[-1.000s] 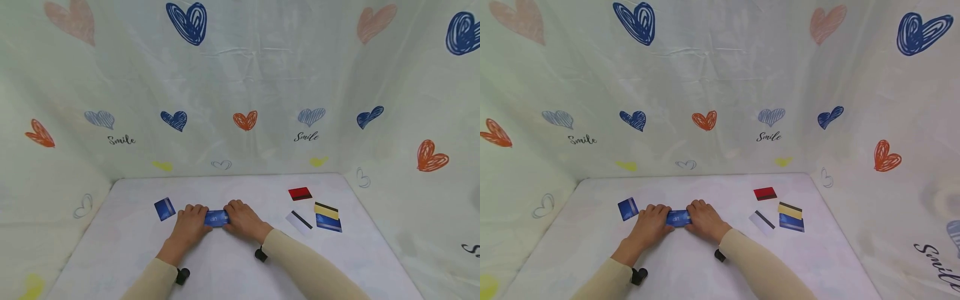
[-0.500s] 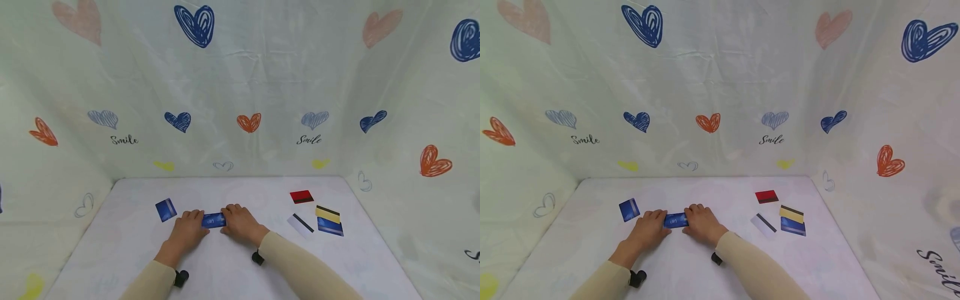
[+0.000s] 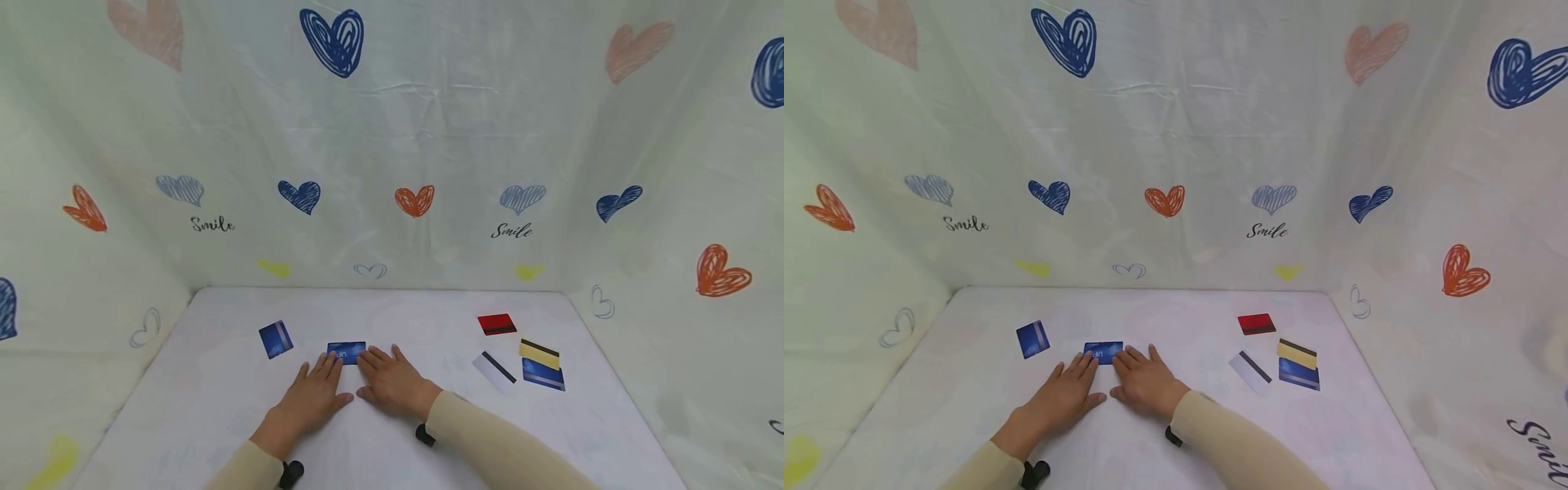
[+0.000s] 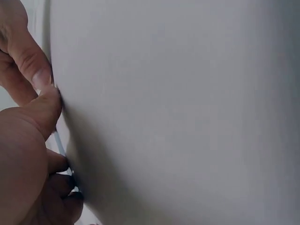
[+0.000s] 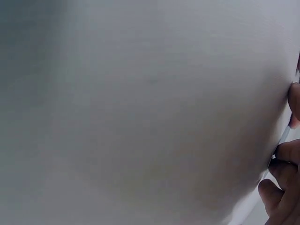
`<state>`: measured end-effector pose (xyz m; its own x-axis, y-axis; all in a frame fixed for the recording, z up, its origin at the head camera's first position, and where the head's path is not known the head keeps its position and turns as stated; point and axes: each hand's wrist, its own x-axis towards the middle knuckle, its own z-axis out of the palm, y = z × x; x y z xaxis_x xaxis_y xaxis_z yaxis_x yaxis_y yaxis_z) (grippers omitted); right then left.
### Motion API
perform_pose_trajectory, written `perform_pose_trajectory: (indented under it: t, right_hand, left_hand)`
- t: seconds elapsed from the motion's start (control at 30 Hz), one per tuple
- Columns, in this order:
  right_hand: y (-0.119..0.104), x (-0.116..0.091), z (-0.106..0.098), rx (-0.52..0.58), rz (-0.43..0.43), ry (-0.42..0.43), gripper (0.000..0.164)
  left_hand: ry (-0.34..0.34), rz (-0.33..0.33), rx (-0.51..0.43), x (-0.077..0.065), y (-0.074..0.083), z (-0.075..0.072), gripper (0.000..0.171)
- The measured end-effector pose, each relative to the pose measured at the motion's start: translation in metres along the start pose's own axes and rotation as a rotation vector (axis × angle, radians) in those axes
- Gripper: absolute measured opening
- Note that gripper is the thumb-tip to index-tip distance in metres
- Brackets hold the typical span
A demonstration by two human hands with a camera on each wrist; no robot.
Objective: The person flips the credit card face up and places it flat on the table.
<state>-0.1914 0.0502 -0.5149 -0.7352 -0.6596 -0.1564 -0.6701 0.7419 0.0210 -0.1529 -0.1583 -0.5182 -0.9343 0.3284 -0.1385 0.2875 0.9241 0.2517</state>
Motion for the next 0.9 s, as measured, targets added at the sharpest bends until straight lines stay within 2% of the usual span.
perform_pose_trajectory:
  t: [0.3,0.63,0.9]
  right_hand:
    - [-0.003,0.017,-0.004,-0.023,0.023,-0.034,0.070]
    - [-0.006,0.020,-0.005,-0.037,-0.023,-0.021,0.069]
    - [-0.005,0.022,-0.003,-0.032,-0.005,-0.043,0.068]
  left_hand:
    - [-0.019,-0.005,-0.015,0.008,-0.013,-0.004,0.089]
    - [-0.024,-0.021,-0.022,0.007,-0.011,-0.005,0.090]
    - [-0.016,-0.022,-0.001,0.007,-0.010,-0.009,0.090]
